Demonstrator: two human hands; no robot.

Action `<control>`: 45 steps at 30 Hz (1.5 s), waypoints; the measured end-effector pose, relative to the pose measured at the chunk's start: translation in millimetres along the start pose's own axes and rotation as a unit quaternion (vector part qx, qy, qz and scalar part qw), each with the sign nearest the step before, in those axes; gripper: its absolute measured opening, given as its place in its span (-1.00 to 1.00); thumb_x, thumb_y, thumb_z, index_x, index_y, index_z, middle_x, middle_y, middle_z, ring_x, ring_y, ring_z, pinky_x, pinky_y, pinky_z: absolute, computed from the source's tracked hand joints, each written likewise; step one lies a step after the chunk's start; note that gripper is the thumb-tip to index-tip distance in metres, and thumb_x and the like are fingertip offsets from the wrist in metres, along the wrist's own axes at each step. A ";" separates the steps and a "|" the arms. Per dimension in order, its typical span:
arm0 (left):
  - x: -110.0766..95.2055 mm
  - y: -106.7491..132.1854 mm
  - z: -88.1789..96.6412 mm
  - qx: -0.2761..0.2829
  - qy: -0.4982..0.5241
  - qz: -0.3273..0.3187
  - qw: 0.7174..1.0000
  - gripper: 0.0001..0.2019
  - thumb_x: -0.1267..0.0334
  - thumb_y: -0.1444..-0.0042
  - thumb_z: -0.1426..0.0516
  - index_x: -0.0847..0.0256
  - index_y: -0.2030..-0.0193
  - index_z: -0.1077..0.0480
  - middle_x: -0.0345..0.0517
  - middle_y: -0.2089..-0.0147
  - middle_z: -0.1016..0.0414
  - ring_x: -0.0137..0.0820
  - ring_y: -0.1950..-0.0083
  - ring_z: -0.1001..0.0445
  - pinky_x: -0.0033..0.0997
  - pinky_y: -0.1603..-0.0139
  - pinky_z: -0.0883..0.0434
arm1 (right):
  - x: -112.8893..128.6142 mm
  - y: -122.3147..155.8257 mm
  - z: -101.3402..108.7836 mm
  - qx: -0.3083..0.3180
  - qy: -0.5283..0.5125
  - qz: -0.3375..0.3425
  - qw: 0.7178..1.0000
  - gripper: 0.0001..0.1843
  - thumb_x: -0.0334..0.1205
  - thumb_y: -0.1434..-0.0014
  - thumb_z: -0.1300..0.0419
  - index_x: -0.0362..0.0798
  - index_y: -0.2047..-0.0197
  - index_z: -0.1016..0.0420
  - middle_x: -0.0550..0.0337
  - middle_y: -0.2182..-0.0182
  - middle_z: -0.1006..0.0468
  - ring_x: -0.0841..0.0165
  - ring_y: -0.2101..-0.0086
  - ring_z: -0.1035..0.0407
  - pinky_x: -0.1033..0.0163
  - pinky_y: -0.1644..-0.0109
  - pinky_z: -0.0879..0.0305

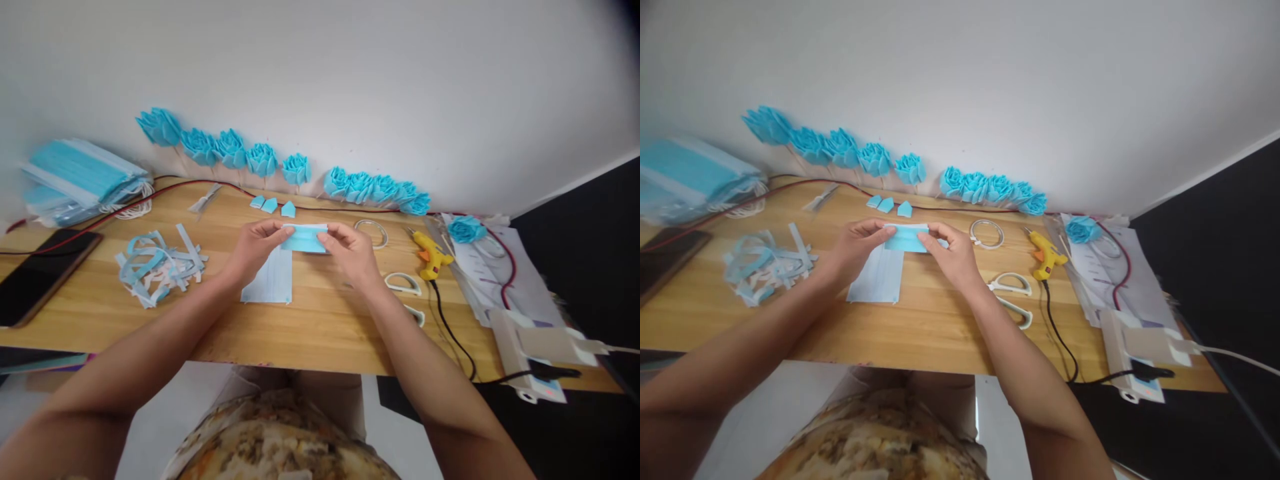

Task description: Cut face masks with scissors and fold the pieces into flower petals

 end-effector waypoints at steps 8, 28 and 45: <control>6.0 1.7 -4.5 0.015 -0.008 0.019 1.000 -0.72 0.01 0.11 -0.41 0.17 0.39 -0.59 -0.21 0.39 -0.58 -0.43 0.35 -0.43 -0.38 0.23 -0.39 | 8.4 0.0 5.4 -0.030 0.032 0.022 0.999 -0.75 -0.05 -0.18 -0.25 -0.04 0.41 -0.50 0.31 0.52 -0.41 0.45 0.45 -0.24 0.30 0.33 -0.20; -25.7 11.2 -19.4 0.060 -0.182 -0.127 0.973 -0.87 0.19 -0.10 -0.24 0.17 0.41 -0.52 -0.14 0.36 -0.59 -0.36 0.29 -0.50 -0.34 0.15 -0.41 | 40.9 12.0 -18.6 0.038 0.175 0.137 0.974 -0.82 -0.11 -0.23 -0.26 0.02 0.14 -0.57 0.17 0.28 -0.65 0.28 0.24 -0.50 0.15 0.08 -0.38; 5.4 -1.9 1.3 -0.006 0.006 0.002 1.000 -0.81 0.11 0.08 -0.38 0.16 0.44 -0.58 -0.15 0.30 -0.59 -0.47 0.39 -0.39 -0.45 0.44 -0.33 | 12.7 1.9 -7.0 0.005 0.122 0.067 0.990 -0.47 -0.28 -0.12 -0.21 0.05 -0.19 -0.45 0.20 0.27 -0.56 0.29 0.22 -0.49 0.15 0.10 -0.46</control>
Point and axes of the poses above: each hand's wrist, its own y-axis away from the middle knuckle, its own z-axis out of the back of the hand, x = y × z, the point moved 10 cm from there along -y, towards the middle knuckle
